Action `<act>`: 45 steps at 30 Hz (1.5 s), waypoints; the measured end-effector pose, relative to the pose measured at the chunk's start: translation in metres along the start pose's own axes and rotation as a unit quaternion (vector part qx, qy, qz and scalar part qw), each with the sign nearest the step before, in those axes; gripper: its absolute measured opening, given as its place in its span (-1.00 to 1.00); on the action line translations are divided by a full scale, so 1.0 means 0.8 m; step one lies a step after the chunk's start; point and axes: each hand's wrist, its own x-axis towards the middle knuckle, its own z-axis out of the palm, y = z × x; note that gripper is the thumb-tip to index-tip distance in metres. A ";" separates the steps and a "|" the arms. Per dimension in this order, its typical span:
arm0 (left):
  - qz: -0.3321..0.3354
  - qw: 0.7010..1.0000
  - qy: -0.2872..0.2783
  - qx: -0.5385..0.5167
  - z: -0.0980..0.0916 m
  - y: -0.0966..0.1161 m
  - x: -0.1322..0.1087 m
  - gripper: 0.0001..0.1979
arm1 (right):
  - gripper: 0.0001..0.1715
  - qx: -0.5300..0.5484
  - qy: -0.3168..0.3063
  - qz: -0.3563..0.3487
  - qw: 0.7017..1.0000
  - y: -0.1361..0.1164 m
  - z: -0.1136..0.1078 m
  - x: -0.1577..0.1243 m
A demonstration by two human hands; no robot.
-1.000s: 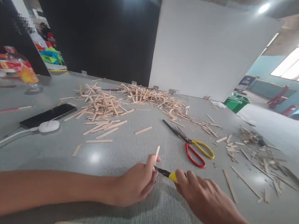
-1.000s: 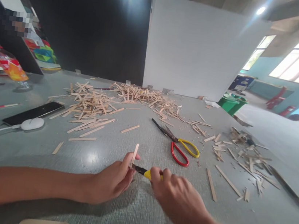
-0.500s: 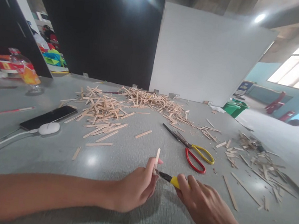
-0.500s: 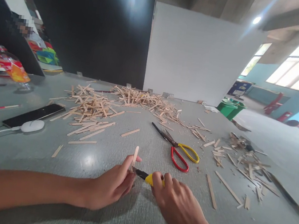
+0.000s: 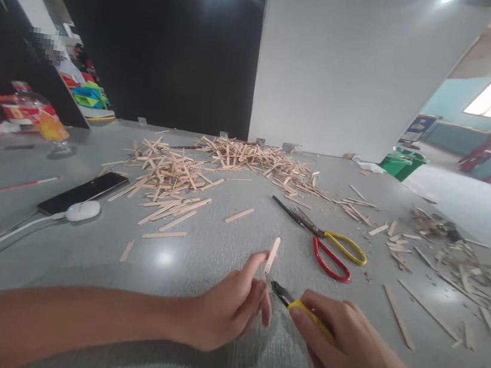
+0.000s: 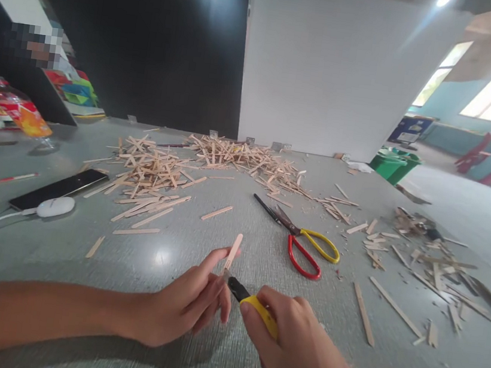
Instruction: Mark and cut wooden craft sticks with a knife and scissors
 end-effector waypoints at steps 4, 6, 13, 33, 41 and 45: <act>-0.004 0.999 0.038 -0.001 0.003 -0.001 0.001 -0.47 | -0.49 -0.057 0.085 -0.039 0.994 0.005 0.015 0.002; 0.000 0.999 0.052 -0.005 0.003 0.001 0.002 -0.47 | -0.52 -0.072 0.124 -0.065 0.988 0.006 0.024 0.002; -0.021 1.000 0.012 0.017 -0.004 0.006 0.000 -0.40 | -0.62 -0.110 0.158 -0.165 0.967 0.010 0.001 -0.006; -0.075 0.983 0.071 0.151 -0.030 0.083 0.001 -0.46 | -0.74 -0.195 0.144 -0.243 0.939 0.024 -0.016 -0.031; -0.067 0.983 0.084 0.146 -0.014 0.072 -0.008 -0.47 | -0.72 -0.232 0.149 -0.238 0.931 0.024 -0.005 -0.030; -0.070 0.984 0.106 0.126 -0.008 0.064 -0.008 -0.45 | -0.75 -0.255 0.172 -0.242 0.920 0.018 0.004 -0.029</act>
